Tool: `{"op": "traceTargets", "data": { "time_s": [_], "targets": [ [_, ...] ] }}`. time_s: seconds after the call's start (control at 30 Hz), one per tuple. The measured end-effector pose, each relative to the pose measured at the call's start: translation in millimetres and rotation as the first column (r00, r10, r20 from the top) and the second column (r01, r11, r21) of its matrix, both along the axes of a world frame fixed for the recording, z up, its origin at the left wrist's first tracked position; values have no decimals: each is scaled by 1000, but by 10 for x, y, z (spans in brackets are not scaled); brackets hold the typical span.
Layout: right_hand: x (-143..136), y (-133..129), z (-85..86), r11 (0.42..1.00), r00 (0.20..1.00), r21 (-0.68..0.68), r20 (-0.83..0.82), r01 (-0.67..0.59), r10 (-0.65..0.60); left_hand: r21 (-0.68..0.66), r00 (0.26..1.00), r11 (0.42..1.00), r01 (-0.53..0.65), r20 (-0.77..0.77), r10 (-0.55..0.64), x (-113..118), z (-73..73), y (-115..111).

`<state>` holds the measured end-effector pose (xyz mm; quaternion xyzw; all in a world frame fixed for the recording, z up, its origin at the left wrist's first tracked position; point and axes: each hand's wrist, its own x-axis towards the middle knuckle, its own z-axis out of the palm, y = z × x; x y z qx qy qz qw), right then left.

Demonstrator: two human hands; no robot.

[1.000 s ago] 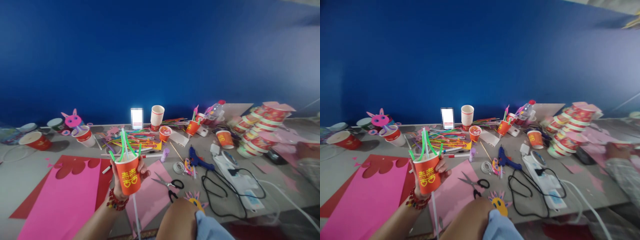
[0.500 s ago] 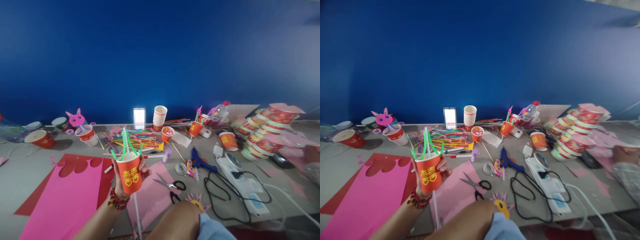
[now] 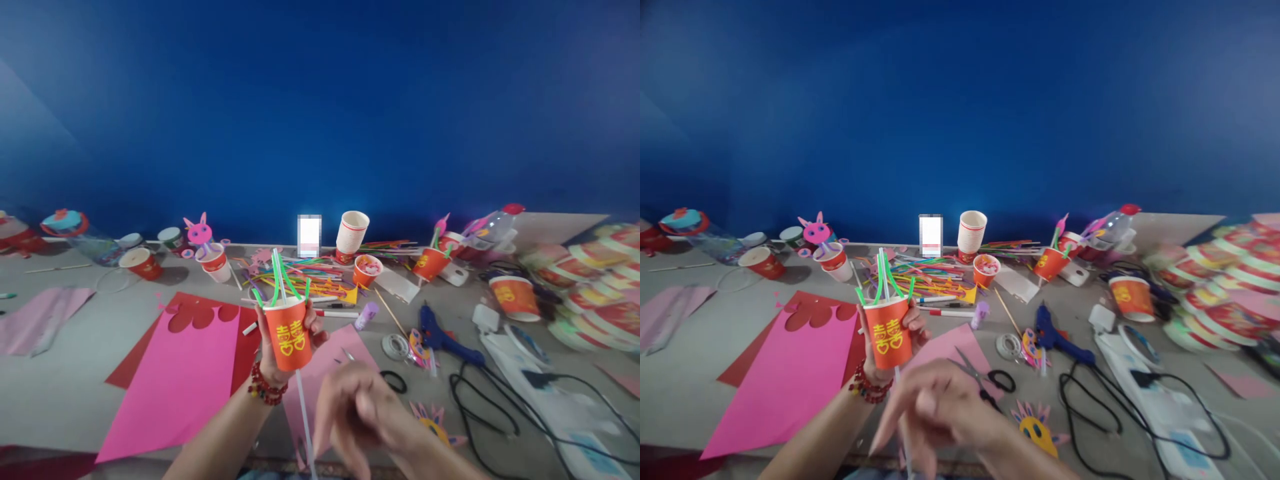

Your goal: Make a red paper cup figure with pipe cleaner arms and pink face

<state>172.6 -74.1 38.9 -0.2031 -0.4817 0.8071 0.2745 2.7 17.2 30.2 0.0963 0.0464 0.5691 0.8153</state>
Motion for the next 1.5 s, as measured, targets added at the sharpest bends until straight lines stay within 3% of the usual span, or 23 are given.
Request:
{"op": "traceTargets", "data": {
  "time_s": [0.1,0.27,0.43,0.6,0.73,0.9,1.1,1.2,1.27,1.37,1.5],
  "targets": [
    [-149,502,146,955,955,-62,-46,291,-294,-56,998,998,-31,52,34,4,-4,30],
    [-243,402,136,980,980,47,40,195,-197,-213,978,976,-49,189,91,25,-22,102],
    [-318,436,76,848,827,390,288,359,-483,-245,973,967,-63,202,115,12,-89,160],
    [-413,598,-94,852,794,420,377,313,-477,-252,977,956,-147,115,181,4,-145,191],
    [-464,628,-188,873,815,383,371,303,-446,-276,976,942,-193,46,213,18,-115,197],
    [-450,628,-202,882,821,362,370,303,-434,-301,978,934,-195,14,208,23,-101,194],
    [-332,595,-210,859,816,446,379,252,-437,-282,986,950,-134,59,157,1,-142,196],
    [-73,540,-195,788,724,564,433,247,-537,-285,985,951,-122,79,150,-16,-131,196],
    [186,467,-190,717,593,671,505,186,-627,-274,985,954,-123,82,150,-28,-123,197],
    [598,319,-231,575,389,818,531,-3,-753,-266,989,958,-107,72,131,-41,-120,200],
    [936,142,-362,480,229,837,537,-261,-812,-265,993,962,-73,73,95,-48,-127,202]
  ]
}}
